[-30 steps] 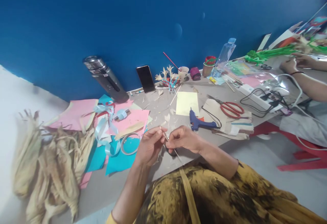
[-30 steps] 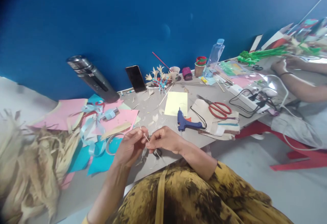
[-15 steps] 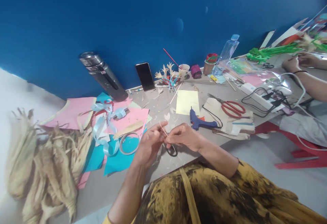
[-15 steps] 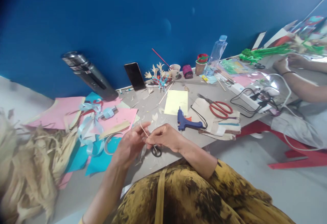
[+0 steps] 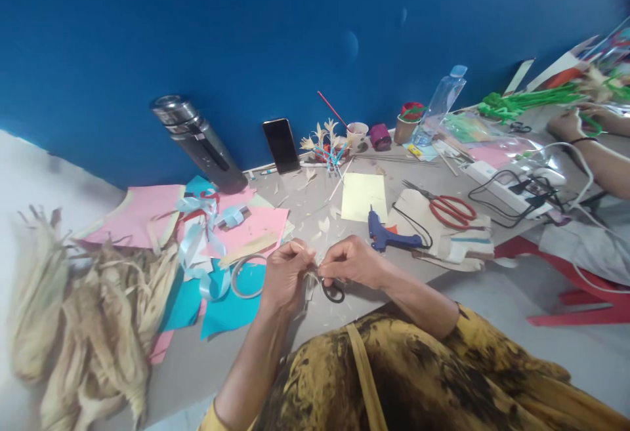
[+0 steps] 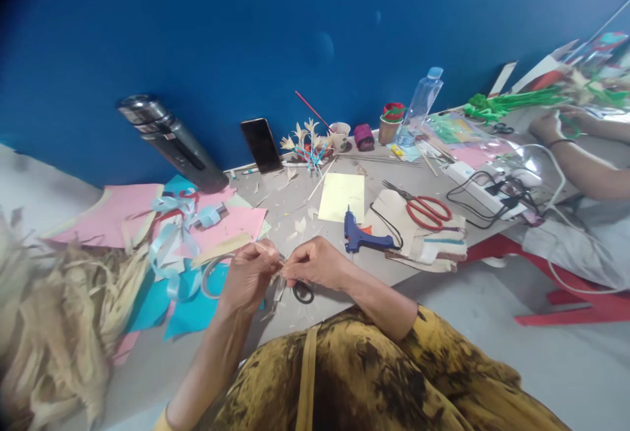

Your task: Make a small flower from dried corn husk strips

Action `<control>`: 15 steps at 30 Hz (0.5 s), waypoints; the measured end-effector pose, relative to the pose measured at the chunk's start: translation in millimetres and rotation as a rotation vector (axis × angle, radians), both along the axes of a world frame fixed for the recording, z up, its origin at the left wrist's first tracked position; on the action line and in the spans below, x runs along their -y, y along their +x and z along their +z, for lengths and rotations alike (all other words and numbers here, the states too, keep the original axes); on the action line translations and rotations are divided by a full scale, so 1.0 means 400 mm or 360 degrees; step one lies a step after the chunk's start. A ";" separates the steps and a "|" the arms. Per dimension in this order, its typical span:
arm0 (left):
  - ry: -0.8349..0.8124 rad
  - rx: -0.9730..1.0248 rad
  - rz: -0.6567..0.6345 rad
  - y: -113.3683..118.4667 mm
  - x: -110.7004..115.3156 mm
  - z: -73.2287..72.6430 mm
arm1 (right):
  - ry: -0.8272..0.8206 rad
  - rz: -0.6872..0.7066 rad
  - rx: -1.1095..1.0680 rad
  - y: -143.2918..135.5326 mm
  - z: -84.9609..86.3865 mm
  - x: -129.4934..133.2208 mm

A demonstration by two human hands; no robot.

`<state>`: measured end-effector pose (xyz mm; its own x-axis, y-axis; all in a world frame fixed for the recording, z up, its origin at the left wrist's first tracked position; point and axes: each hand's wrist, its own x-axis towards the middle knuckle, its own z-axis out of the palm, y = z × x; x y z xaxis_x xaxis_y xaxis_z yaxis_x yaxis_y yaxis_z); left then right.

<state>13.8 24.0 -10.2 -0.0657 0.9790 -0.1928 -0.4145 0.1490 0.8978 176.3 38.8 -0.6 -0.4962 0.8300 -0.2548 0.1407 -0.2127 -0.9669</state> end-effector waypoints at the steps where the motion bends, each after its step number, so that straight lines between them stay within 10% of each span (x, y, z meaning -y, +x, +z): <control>1: -0.0008 0.0024 0.0027 -0.004 -0.001 -0.001 | -0.0005 -0.0028 0.0008 -0.003 -0.002 0.000; 11: -0.0064 0.0685 0.0312 -0.054 -0.027 0.013 | 0.0155 -0.0066 0.0103 0.032 -0.015 -0.004; 15: -0.0081 0.0784 0.0240 -0.022 -0.025 0.016 | 0.0211 -0.0403 -0.0172 0.001 -0.015 0.006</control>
<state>5.1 34.0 -4.0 -0.0946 0.9543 -0.2834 -0.8064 0.0935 0.5840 176.6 36.3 -6.5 -0.2879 0.9532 -0.0928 -0.0059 -0.0987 -0.9951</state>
